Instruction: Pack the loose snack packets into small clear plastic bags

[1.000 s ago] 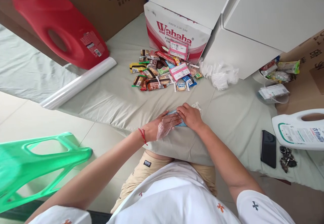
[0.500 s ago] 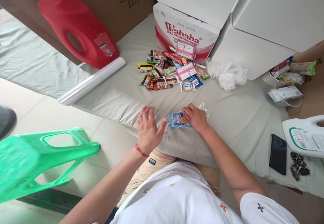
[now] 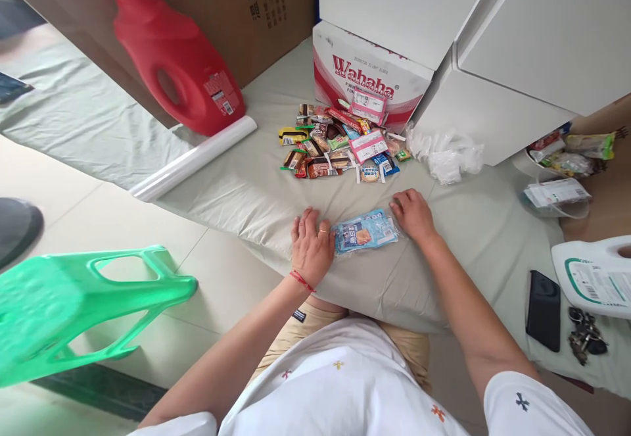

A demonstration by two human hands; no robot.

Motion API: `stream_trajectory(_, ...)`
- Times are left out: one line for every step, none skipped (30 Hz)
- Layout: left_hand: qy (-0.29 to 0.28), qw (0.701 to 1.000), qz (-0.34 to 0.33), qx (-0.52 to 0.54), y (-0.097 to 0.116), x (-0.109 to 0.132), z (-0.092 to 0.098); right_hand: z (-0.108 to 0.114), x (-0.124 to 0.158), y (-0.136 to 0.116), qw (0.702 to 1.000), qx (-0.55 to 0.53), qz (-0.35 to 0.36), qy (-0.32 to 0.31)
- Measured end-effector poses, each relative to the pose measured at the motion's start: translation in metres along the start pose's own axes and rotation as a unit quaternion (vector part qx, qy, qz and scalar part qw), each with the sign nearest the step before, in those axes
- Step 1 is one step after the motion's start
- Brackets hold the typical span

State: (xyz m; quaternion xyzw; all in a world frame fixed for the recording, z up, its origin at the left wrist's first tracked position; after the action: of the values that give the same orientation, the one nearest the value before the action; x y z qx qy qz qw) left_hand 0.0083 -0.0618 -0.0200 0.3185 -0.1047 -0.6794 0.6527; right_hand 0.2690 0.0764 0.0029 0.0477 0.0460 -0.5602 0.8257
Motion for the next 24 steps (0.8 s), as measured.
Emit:
stream_trajectory(-0.002,1.0,-0.021,0.005,0.001,0.0,0.0,-0.002,0.001,0.008,0.999,-0.031,-0.016,0.014)
stream_trajectory(-0.014,0.999,-0.052,0.008,0.002,-0.001,0.001,-0.004,0.002,0.015,0.997,-0.07,-0.032,0.024)
stream_trajectory(-0.035,0.995,-0.089,0.009,0.004,-0.003,0.001,-0.005,0.005,0.021,0.992,-0.111,-0.043,0.028)
stream_trajectory(-0.063,0.99,-0.127,0.009,0.006,-0.005,0.002,-0.006,0.008,0.024,0.988,-0.147,-0.05,0.025)
stream_trajectory(-0.094,0.982,-0.161,0.009,0.008,-0.008,0.002,-0.005,0.012,0.025,0.983,-0.173,-0.051,0.017)
stream_trajectory(-0.125,0.974,-0.19,0.008,0.01,-0.012,0.003,-0.005,0.015,0.025,0.981,-0.187,-0.046,0.005)
stream_trajectory(-0.154,0.965,-0.213,0.008,0.012,-0.015,0.003,-0.003,0.018,0.024,0.981,-0.193,-0.034,-0.009)
stream_trajectory(-0.18,0.956,-0.231,0.009,0.013,-0.019,0.002,-0.002,0.021,0.021,0.98,-0.198,-0.02,-0.025)
stream_trajectory(-0.202,0.949,-0.243,0.009,0.013,-0.022,0.001,0.0,0.022,0.019,0.977,-0.208,-0.008,-0.04)
stream_trajectory(-0.218,0.944,-0.249,0.009,0.013,-0.024,0.0,0.002,0.023,0.016,0.972,-0.23,-0.004,-0.054)
stream_trajectory(-0.23,0.941,-0.25,0.009,0.013,-0.026,-0.001,0.003,0.023,0.014,0.962,-0.264,-0.009,-0.066)
stream_trajectory(-0.237,0.939,-0.248,0.009,0.013,-0.027,-0.003,0.005,0.022,0.012,0.949,-0.305,-0.023,-0.074)
stream_trajectory(-0.241,0.939,-0.245,0.008,0.013,-0.028,-0.004,0.006,0.021,0.01,0.933,-0.348,-0.043,-0.081)
stream_trajectory(-0.244,0.94,-0.24,0.006,0.012,-0.028,-0.005,0.006,0.02,0.008,0.916,-0.385,-0.069,-0.085)
stream_trajectory(-0.246,0.94,-0.236,0.005,0.012,-0.027,-0.005,0.006,0.019,0.007,0.901,-0.413,-0.096,-0.089)
stream_trajectory(-0.249,0.94,-0.232,0.003,0.012,-0.027,-0.006,0.006,0.019,0.005,0.892,-0.426,-0.122,-0.092)
stream_trajectory(-0.252,0.941,-0.228,0.001,0.012,-0.026,-0.006,0.005,0.019,0.004,0.889,-0.423,-0.145,-0.094)
stream_trajectory(-0.255,0.941,-0.224,0.0,0.012,-0.026,-0.006,0.005,0.02,0.004,0.893,-0.407,-0.164,-0.097)
stream_trajectory(-0.258,0.941,-0.22,0.0,0.012,-0.026,-0.006,0.004,0.021,0.004,0.901,-0.383,-0.175,-0.103)
stream_trajectory(-0.261,0.941,-0.217,0.0,0.012,-0.026,-0.006,0.003,0.022,0.004,0.911,-0.356,-0.177,-0.112)
stream_trajectory(-0.263,0.941,-0.214,0.001,0.012,-0.026,-0.006,0.001,0.023,0.004,0.917,-0.337,-0.172,-0.124)
stream_trajectory(-0.264,0.941,-0.212,0.002,0.012,-0.026,-0.007,0.0,0.024,0.003,0.92,-0.33,-0.167,-0.132)
stream_trajectory(-0.265,0.941,-0.211,0.004,0.012,-0.027,-0.007,-0.001,0.025,0.003,0.918,-0.334,-0.166,-0.133)
stream_trajectory(-0.264,0.941,-0.21,0.006,0.012,-0.027,-0.007,-0.001,0.025,0.001,0.916,-0.343,-0.169,-0.124)
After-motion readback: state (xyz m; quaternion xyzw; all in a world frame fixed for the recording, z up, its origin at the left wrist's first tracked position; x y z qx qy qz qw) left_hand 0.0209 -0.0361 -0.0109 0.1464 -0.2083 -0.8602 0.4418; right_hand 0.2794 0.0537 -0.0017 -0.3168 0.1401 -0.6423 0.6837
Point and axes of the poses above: each hand's wrist, its own x-axis away from the middle knuckle, its own z-axis out of the back of the hand, y = z × x, the point moved 2 cm from there along -x, towards the middle knuckle, and after that the axes turned 12 degrees about x, right-handed, at the moved point
